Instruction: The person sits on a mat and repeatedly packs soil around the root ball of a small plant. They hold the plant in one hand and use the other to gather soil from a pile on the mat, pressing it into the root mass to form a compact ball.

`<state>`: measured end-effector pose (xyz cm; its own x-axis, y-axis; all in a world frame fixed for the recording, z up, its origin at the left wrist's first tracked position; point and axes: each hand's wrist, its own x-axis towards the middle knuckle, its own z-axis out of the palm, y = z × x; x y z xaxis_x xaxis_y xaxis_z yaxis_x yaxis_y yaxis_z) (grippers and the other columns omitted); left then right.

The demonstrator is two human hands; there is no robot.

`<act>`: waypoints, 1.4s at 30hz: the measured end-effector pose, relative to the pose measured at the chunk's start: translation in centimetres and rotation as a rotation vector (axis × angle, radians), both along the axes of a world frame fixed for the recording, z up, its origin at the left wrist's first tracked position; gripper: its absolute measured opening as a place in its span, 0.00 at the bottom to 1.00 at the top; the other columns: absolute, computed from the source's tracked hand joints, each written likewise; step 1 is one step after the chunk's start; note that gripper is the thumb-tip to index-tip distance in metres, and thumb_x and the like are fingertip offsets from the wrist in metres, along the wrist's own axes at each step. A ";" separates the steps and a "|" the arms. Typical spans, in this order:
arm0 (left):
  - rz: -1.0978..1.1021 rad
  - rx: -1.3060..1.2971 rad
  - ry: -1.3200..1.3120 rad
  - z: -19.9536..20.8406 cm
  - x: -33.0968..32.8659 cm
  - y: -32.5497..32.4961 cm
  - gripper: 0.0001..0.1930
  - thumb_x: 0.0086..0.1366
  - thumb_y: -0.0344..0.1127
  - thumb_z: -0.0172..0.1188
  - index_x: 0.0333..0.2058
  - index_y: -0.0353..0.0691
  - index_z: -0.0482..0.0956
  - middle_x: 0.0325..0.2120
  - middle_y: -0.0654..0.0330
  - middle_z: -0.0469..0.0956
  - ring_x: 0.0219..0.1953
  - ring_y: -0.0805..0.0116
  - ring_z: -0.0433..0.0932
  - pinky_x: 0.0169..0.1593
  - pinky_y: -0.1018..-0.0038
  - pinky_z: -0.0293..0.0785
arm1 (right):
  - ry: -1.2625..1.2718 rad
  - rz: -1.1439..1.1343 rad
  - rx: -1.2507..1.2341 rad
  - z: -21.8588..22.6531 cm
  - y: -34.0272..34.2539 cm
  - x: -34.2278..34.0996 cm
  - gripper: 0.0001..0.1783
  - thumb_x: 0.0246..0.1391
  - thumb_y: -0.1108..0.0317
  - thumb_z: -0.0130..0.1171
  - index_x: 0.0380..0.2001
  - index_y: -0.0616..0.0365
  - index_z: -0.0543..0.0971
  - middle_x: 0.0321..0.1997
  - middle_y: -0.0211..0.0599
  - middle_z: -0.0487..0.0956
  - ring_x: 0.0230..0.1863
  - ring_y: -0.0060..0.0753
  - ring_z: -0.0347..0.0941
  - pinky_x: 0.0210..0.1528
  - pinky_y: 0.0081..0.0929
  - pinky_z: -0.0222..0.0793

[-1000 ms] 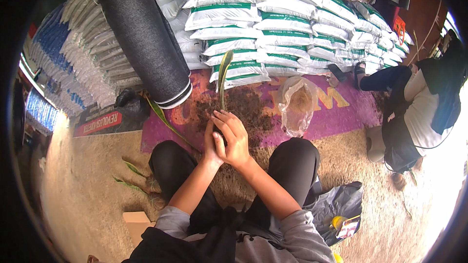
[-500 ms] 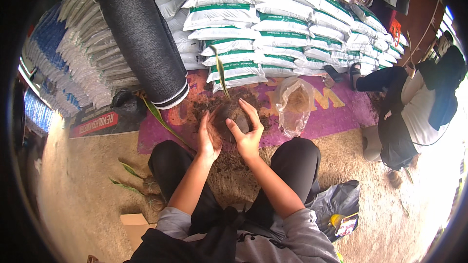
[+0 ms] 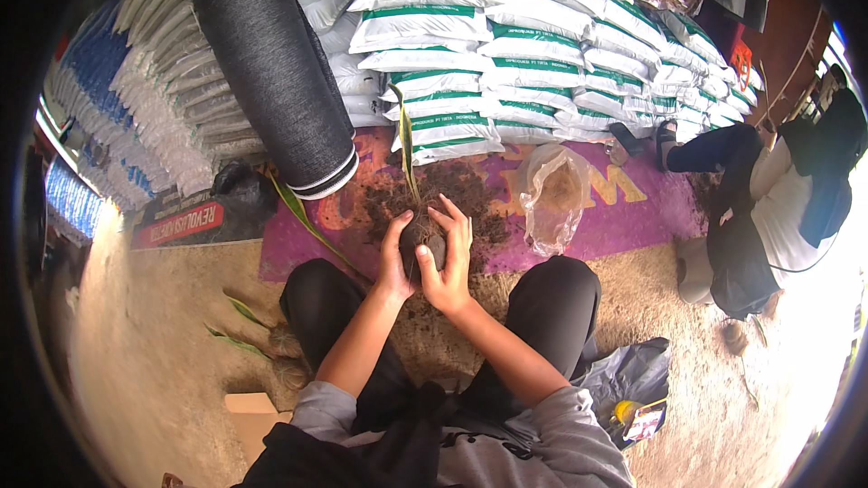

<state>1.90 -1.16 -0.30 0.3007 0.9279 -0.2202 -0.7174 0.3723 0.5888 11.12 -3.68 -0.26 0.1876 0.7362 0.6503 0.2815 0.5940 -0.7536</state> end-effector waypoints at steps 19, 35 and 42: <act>0.068 0.152 0.147 -1.7 1.0 0.6 0.16 0.63 0.44 0.47 0.40 0.37 0.73 0.33 0.60 0.74 0.34 0.72 0.75 0.40 0.73 0.73 | -0.602 0.005 -0.239 2.4 0.3 1.2 0.45 0.52 0.35 0.39 0.64 0.54 0.51 0.69 0.49 0.46 0.70 0.53 0.36 0.63 0.62 0.19; 0.079 -0.085 -0.030 0.7 -0.8 1.0 0.18 0.56 0.49 0.54 0.36 0.40 0.74 0.31 0.59 0.77 0.32 0.67 0.77 0.38 0.68 0.75 | 0.448 0.303 -0.375 2.4 1.7 3.5 0.32 0.58 0.50 0.45 0.59 0.59 0.59 0.62 0.43 0.61 0.64 0.39 0.53 0.64 0.35 0.44; 0.136 -0.043 -0.091 2.2 -1.1 0.7 0.18 0.57 0.48 0.51 0.36 0.40 0.73 0.31 0.60 0.77 0.32 0.67 0.77 0.37 0.69 0.76 | 0.218 0.657 -0.577 2.7 1.2 3.4 0.46 0.42 0.72 0.67 0.62 0.60 0.54 0.61 0.43 0.62 0.62 0.32 0.56 0.63 0.30 0.50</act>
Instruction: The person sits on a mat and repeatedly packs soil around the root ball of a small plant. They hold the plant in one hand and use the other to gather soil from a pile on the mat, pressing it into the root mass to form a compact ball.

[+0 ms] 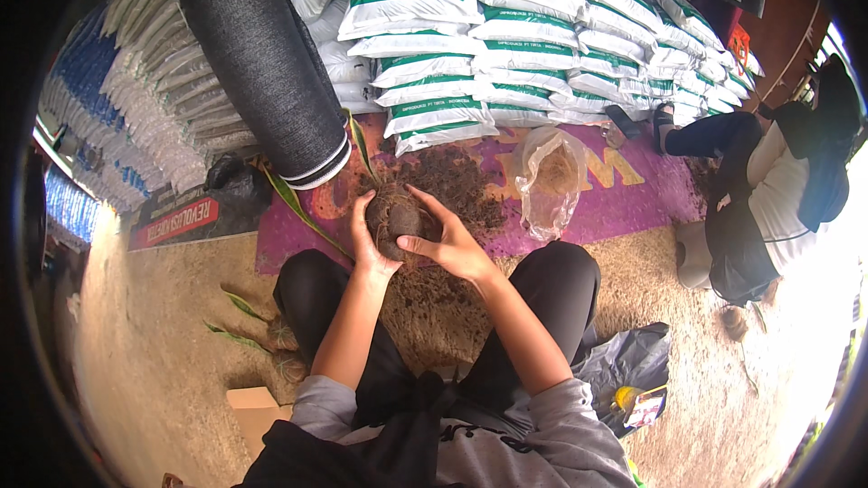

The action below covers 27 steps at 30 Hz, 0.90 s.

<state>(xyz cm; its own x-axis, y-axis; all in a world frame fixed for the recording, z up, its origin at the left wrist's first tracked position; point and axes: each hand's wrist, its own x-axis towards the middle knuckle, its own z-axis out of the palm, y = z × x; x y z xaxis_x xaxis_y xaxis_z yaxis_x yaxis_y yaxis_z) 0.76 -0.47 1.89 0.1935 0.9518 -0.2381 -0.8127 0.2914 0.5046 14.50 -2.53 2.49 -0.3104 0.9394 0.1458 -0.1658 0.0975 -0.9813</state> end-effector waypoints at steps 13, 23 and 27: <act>0.020 0.053 0.039 0.1 -0.5 -0.2 0.18 0.58 0.48 0.51 0.38 0.39 0.73 0.31 0.60 0.77 0.32 0.66 0.78 0.38 0.69 0.76 | 0.045 -0.048 0.083 -0.3 -0.7 -1.2 0.38 0.45 0.72 0.63 0.60 0.62 0.60 0.55 0.40 0.67 0.57 0.31 0.62 0.60 0.27 0.54; 0.003 0.113 0.029 -0.5 0.1 -0.6 0.19 0.59 0.48 0.50 0.42 0.39 0.72 0.34 0.59 0.77 0.34 0.66 0.77 0.39 0.67 0.75 | 0.027 -0.275 0.142 -0.4 -1.3 -2.6 0.30 0.47 0.75 0.61 0.54 0.66 0.65 0.48 0.39 0.71 0.51 0.28 0.66 0.55 0.26 0.59; 0.006 0.113 0.039 0.0 0.1 -0.5 0.20 0.59 0.47 0.49 0.43 0.39 0.72 0.34 0.58 0.76 0.34 0.66 0.77 0.40 0.67 0.75 | 0.034 -0.250 0.121 -0.4 -1.3 -2.4 0.30 0.46 0.73 0.62 0.54 0.65 0.66 0.48 0.39 0.71 0.51 0.28 0.66 0.55 0.26 0.59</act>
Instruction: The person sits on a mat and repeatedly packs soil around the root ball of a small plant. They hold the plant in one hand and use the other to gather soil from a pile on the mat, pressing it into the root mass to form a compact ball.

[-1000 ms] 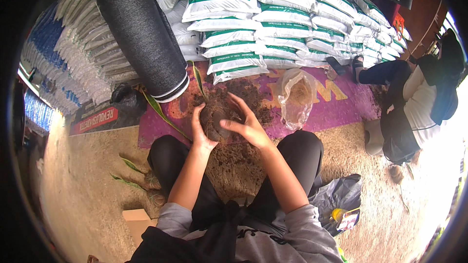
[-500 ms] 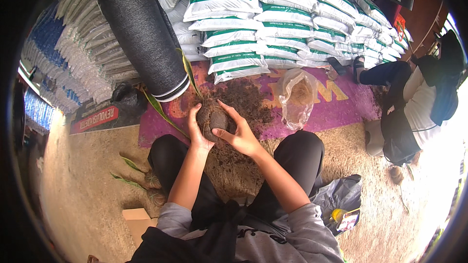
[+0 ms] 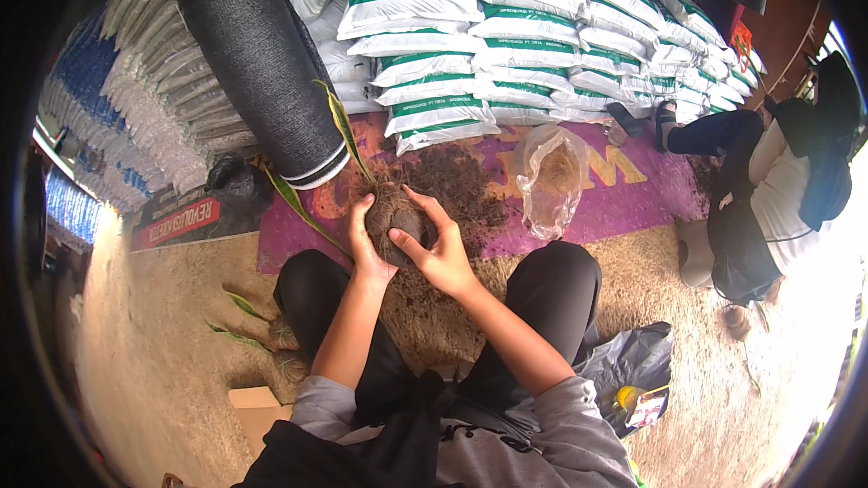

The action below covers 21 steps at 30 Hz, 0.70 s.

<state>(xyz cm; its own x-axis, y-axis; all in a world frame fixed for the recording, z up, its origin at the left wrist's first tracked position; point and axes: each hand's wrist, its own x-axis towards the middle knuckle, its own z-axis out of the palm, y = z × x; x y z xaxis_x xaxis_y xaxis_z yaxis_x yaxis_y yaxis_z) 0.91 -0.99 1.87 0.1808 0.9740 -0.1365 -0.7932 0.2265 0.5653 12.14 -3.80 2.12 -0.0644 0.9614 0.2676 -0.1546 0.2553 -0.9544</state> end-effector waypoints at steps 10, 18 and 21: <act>-0.048 0.122 0.004 0.2 0.3 -0.3 0.20 0.60 0.45 0.49 0.46 0.38 0.69 0.40 0.56 0.74 0.41 0.64 0.75 0.45 0.67 0.72 | 0.103 -0.123 0.012 1.0 -0.1 0.4 0.21 0.46 0.71 0.63 0.45 0.64 0.74 0.40 0.36 0.77 0.44 0.23 0.70 0.50 0.23 0.64; -0.041 0.104 -0.016 0.1 0.0 0.0 0.20 0.59 0.46 0.50 0.44 0.38 0.72 0.38 0.56 0.76 0.40 0.65 0.76 0.45 0.68 0.72 | 0.174 -0.137 -0.017 1.1 0.4 0.2 0.17 0.48 0.74 0.60 0.44 0.64 0.75 0.40 0.36 0.78 0.43 0.23 0.71 0.49 0.22 0.64; -0.027 0.079 -0.025 0.1 0.2 0.0 0.20 0.59 0.46 0.50 0.44 0.37 0.72 0.38 0.56 0.76 0.40 0.65 0.76 0.46 0.68 0.72 | 0.119 -0.185 0.020 0.2 0.7 0.0 0.16 0.50 0.73 0.59 0.44 0.64 0.75 0.39 0.34 0.77 0.43 0.22 0.70 0.48 0.21 0.64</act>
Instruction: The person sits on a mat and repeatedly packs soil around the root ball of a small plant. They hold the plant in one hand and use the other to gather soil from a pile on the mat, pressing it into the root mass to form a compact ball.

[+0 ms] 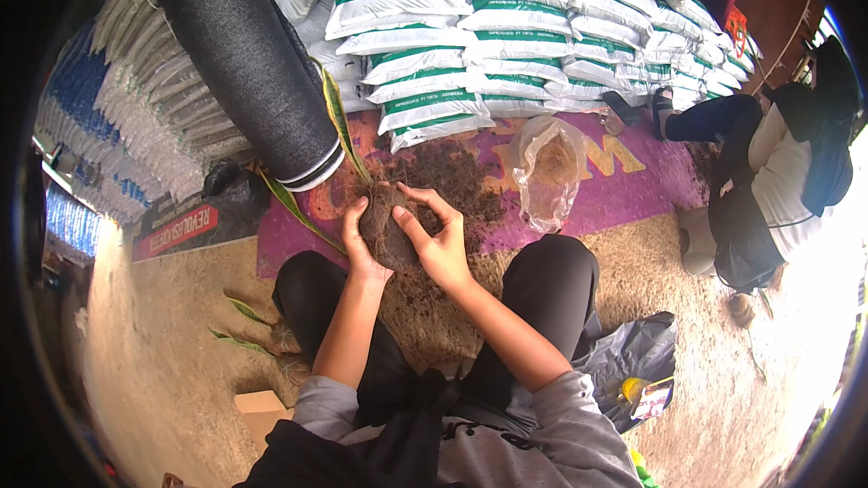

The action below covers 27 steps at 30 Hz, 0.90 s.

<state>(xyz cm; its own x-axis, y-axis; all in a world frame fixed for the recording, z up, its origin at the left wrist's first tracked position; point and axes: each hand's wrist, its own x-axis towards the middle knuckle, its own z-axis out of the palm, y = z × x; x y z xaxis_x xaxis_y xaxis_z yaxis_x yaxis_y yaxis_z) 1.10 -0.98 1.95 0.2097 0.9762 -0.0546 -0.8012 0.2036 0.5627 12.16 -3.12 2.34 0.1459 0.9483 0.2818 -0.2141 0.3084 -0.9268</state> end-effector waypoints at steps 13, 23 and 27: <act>-0.097 0.064 -0.156 -0.3 -1.4 0.7 0.24 0.60 0.47 0.48 0.50 0.36 0.70 0.45 0.56 0.74 0.46 0.63 0.74 0.52 0.67 0.68 | -0.352 -0.111 0.262 1.4 -0.4 1.7 0.24 0.59 0.57 0.41 0.51 0.62 0.71 0.56 0.47 0.69 0.58 0.44 0.61 0.62 0.38 0.47; -0.104 0.052 -0.201 -1.2 -0.7 0.6 0.22 0.61 0.48 0.45 0.47 0.39 0.72 0.44 0.57 0.75 0.46 0.63 0.74 0.52 0.65 0.68 | -0.682 -0.194 0.330 0.1 -1.3 -0.5 0.28 0.54 0.56 0.47 0.56 0.59 0.67 0.67 0.53 0.51 0.68 0.59 0.40 0.66 0.51 0.30; -0.112 0.009 -0.177 -1.4 -0.9 0.8 0.21 0.61 0.50 0.44 0.43 0.41 0.75 0.39 0.58 0.77 0.42 0.63 0.77 0.49 0.65 0.71 | -0.774 -0.204 0.328 0.2 -1.5 -0.1 0.30 0.54 0.54 0.49 0.58 0.55 0.65 0.67 0.50 0.49 0.69 0.57 0.38 0.65 0.57 0.26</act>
<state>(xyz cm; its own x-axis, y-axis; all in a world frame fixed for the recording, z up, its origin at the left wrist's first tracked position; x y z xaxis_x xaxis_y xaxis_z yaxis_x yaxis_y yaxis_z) 0.21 -0.21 0.60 0.3228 0.9465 0.0013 -0.8605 0.2929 0.4169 12.02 -4.57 2.51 -0.0418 0.7779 0.6269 0.5296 0.5493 -0.6463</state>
